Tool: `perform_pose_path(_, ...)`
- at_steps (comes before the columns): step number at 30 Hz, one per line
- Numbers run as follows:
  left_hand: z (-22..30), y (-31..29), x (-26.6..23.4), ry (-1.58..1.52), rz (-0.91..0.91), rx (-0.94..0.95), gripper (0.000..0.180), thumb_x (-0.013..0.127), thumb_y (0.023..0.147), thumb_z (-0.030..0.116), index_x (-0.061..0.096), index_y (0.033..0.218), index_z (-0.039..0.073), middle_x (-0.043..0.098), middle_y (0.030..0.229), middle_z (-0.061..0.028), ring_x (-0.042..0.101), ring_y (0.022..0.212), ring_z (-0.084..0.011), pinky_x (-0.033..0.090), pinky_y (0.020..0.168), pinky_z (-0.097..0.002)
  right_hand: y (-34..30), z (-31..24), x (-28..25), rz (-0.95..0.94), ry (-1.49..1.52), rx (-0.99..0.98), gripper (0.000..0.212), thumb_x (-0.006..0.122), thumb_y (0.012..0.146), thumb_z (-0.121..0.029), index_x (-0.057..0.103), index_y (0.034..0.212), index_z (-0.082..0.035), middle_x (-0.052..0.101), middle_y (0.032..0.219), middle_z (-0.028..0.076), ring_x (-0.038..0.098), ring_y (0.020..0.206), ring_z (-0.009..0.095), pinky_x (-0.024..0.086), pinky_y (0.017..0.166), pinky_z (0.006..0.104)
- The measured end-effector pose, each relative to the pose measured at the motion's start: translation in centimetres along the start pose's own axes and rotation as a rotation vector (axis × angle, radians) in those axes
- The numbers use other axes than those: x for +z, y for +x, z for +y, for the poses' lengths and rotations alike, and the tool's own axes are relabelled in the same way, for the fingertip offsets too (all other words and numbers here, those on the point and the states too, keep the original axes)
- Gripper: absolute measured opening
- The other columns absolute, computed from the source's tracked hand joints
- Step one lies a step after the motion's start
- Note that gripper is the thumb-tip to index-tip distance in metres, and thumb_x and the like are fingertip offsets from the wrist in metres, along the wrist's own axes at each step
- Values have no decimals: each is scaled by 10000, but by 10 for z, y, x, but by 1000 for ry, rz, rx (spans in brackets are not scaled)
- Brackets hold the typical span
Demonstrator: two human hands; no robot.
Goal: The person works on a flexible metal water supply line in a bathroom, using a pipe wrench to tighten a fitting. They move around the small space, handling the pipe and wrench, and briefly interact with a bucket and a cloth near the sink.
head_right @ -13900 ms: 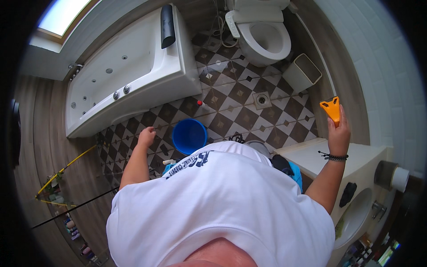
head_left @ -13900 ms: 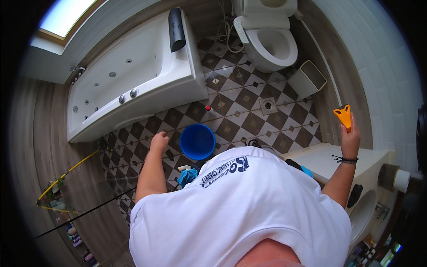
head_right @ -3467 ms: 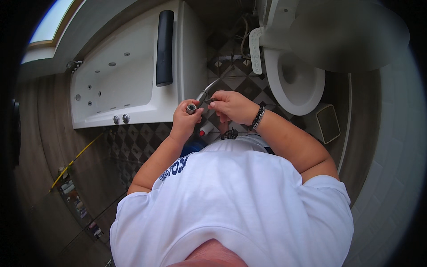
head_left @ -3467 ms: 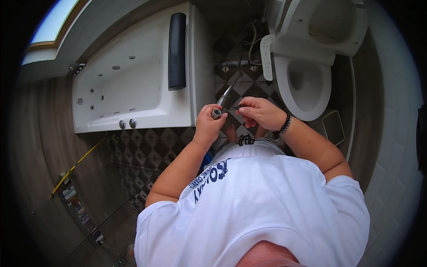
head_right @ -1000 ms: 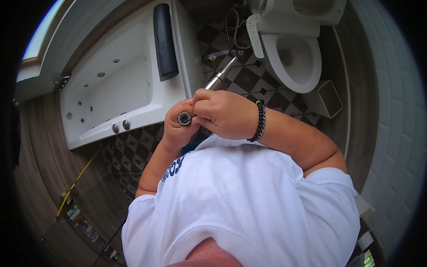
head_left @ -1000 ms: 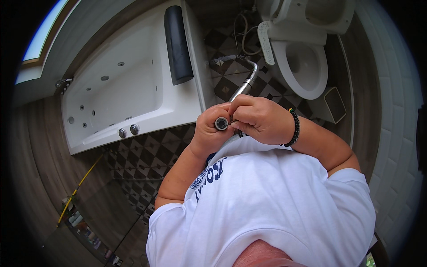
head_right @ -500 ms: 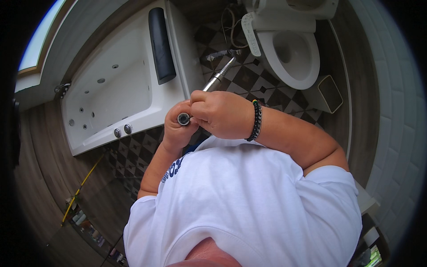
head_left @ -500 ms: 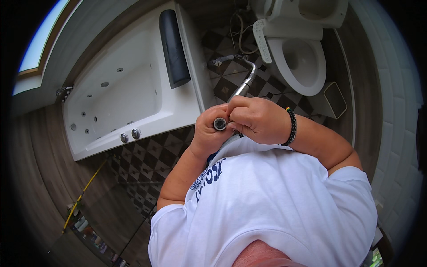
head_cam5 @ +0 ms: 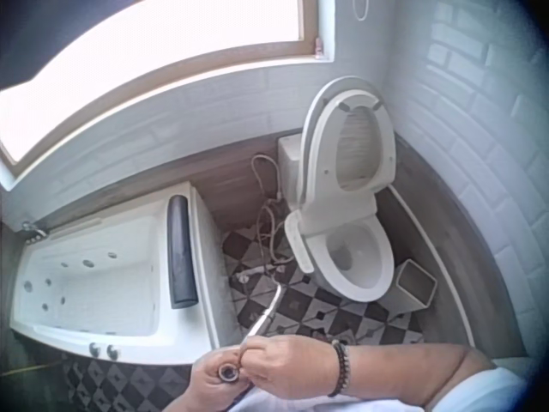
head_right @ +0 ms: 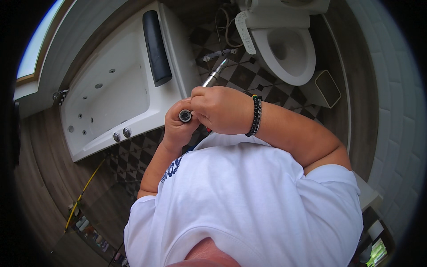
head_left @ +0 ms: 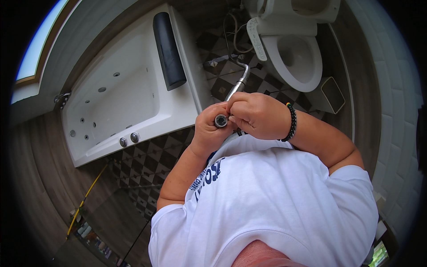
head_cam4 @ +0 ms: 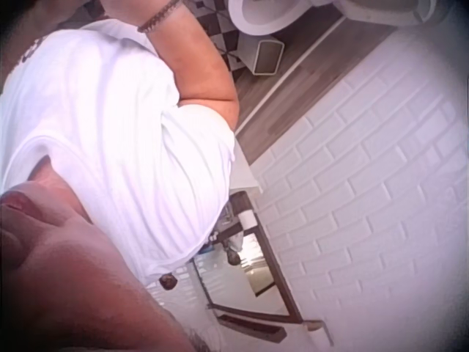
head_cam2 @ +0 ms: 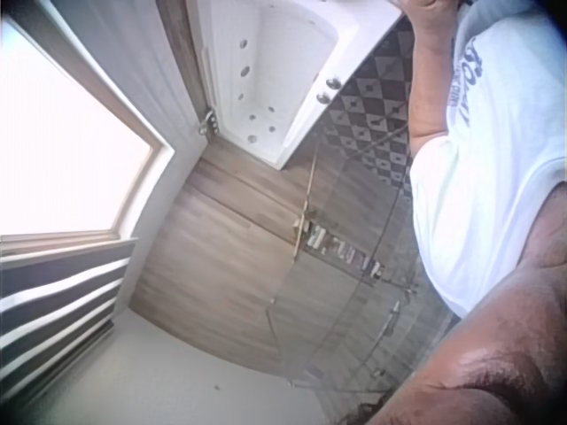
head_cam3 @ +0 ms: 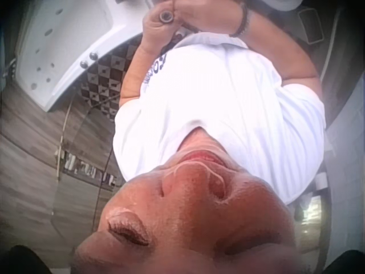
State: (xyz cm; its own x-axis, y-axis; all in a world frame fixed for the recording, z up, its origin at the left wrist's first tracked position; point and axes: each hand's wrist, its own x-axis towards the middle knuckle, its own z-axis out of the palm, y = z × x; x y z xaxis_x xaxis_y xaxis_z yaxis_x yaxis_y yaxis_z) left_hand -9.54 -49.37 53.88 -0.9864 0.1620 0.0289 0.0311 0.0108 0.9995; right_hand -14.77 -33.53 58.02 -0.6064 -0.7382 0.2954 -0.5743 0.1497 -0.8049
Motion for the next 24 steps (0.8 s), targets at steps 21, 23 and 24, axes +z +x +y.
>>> perform_pose_path(21, -12, -1, -6, -40, 22, -48, 158, 619, 645, -21, 534, 776, 5, 587, 889, -96, 552, 801, -187, 433, 722, -273, 1, 2, 9, 44, -17, -5, 108, 584, 669, 16, 476, 666, 4, 526, 729, 121, 537, 590, 262, 450, 532, 315)
perform_pose_path(23, -10, 0, -6, -52, 14, -54, 148, 616, 652, -19, 533, 773, 3, 587, 887, -96, 551, 802, -188, 433, 722, -273, 2, 3, 10, 68, -7, 0, 113, 587, 666, 15, 475, 663, 2, 525, 729, 121, 534, 587, 263, 448, 529, 315)
perform_pose_path(24, -10, 0, -6, -59, 9, -57, 144, 615, 656, -18, 532, 772, 3, 588, 886, -96, 551, 803, -189, 432, 722, -273, 3, 4, 10, 75, 2, 5, 115, 588, 665, 14, 474, 661, 1, 526, 729, 121, 532, 584, 261, 448, 524, 314)
